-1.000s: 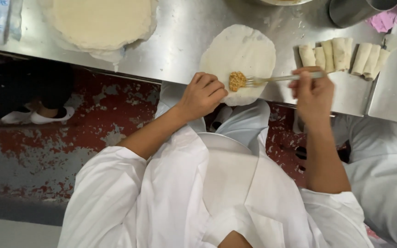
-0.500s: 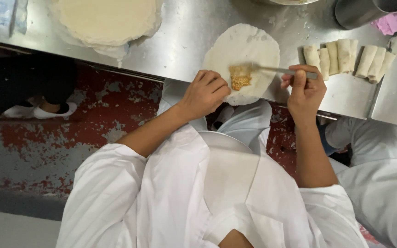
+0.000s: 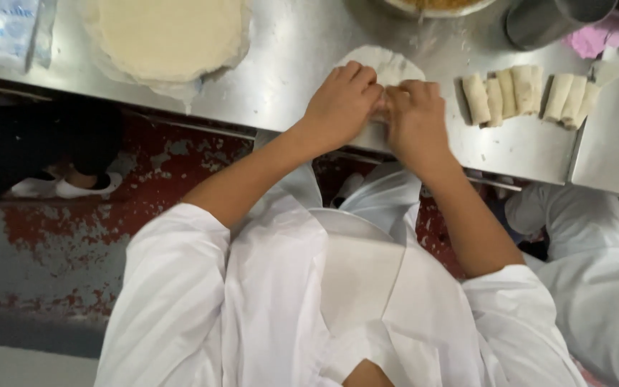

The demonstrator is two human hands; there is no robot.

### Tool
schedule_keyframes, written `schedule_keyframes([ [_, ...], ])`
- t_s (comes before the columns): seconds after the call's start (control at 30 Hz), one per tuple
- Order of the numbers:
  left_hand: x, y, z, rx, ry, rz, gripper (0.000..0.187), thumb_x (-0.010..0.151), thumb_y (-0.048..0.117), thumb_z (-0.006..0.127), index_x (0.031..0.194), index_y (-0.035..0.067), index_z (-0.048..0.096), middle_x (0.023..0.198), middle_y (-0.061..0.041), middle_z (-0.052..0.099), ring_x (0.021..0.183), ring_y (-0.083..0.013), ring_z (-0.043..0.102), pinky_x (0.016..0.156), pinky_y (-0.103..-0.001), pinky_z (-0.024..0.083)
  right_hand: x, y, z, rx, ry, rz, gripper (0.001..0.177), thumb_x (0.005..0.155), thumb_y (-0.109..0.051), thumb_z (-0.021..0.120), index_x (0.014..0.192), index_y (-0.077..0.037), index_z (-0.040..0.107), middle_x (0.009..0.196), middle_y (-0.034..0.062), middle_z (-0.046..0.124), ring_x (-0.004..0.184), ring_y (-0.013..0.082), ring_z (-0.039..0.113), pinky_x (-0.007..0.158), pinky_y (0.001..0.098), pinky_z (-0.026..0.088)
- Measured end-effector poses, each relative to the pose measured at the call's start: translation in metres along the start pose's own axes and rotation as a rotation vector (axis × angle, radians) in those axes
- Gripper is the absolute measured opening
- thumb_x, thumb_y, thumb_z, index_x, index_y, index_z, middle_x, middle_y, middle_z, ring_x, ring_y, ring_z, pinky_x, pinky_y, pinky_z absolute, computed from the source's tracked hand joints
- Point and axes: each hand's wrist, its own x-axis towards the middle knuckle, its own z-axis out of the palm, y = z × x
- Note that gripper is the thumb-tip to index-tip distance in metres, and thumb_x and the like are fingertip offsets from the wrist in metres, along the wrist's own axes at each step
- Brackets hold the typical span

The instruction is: The person packages spring rolls inside small plastic bags by hand, slides them inside, and then proceeds to roll more dough sheets with filling on a stainless steel work surface.

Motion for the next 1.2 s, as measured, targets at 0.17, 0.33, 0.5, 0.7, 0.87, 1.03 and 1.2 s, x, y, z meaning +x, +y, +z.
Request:
schedule_keyframes([
  [0.17,-0.028,0.016,0.003,0.08,0.036,0.144,0.008,0.095,0.009,0.065,0.091,0.002,0.068,0.088,-0.011,0.058,0.089,-0.0295,0.059,0.079,-0.042,0.05,-0.028,-0.02,0.015,-0.077,0.019,0.022,0.019,0.103,-0.013,0.066,0.118,-0.003,0.073,0.106,0.0117,0.062,0.106,0.032,0.055,0.087,0.0439,0.044],
  [0.33,-0.049,0.027,-0.003,-0.032,-0.053,0.108,0.004,0.099,0.005,0.059,0.099,0.003,0.063,0.09,-0.009,0.053,0.088,-0.0248,0.057,0.075,-0.038,0.05,-0.053,-0.033,0.004,-0.035,-0.045,0.014,0.014,0.1,-0.013,0.071,0.111,-0.004,0.071,0.1,0.0105,0.062,0.101,0.0285,0.059,0.086,0.0396,0.042],
  [0.5,-0.06,0.0,-0.011,-0.132,-0.031,-0.013,0.007,0.097,0.009,0.063,0.101,0.004,0.064,0.088,-0.011,0.056,0.084,-0.0328,0.06,0.073,-0.043,0.049,-0.067,-0.006,0.01,0.069,-0.004,0.194,0.018,0.098,-0.02,0.077,0.102,-0.007,0.066,0.094,0.007,0.053,0.092,0.0314,0.055,0.075,0.042,0.04],
  [0.7,-0.055,-0.001,-0.029,-0.002,0.113,-0.22,0.007,0.098,0.01,0.066,0.096,0.006,0.061,0.084,-0.009,0.056,0.078,-0.029,0.06,0.068,-0.04,0.046,-0.067,0.021,0.033,0.002,0.22,0.254,0.023,0.102,-0.024,0.078,0.093,-0.012,0.061,0.091,0.0035,0.051,0.089,0.0284,0.055,0.079,0.0408,0.041],
  [0.87,-0.085,0.02,-0.016,-0.02,0.151,-0.036,0.026,0.101,0.0,0.064,0.126,-0.009,0.066,0.122,-0.031,0.065,0.121,-0.0469,0.061,0.102,-0.054,0.051,-0.076,-0.023,0.02,0.124,0.258,0.012,0.033,0.101,0.002,0.063,0.134,0.009,0.064,0.131,0.028,0.063,0.125,0.0467,0.058,0.109,0.0535,0.042],
  [1.03,-0.075,0.028,-0.032,0.315,0.082,0.038,0.035,0.098,0.005,0.073,0.132,-0.002,0.066,0.123,-0.026,0.066,0.115,-0.0389,0.066,0.097,-0.046,0.058,-0.061,-0.036,0.011,-0.222,0.24,0.014,0.042,0.114,-0.032,0.048,0.133,-0.001,0.07,0.124,0.0189,0.063,0.117,0.0374,0.059,0.101,0.0488,0.041],
  [1.2,-0.06,0.004,-0.056,0.023,0.015,-0.145,0.022,0.096,0.001,0.065,0.115,0.011,0.068,0.094,-0.012,0.053,0.08,-0.0316,0.062,0.066,-0.04,0.054,-0.066,0.004,0.01,-0.279,0.164,0.146,0.013,0.103,-0.023,0.07,0.113,-0.021,0.077,0.084,0.0032,0.053,0.071,0.0265,0.058,0.063,0.0372,0.042],
])
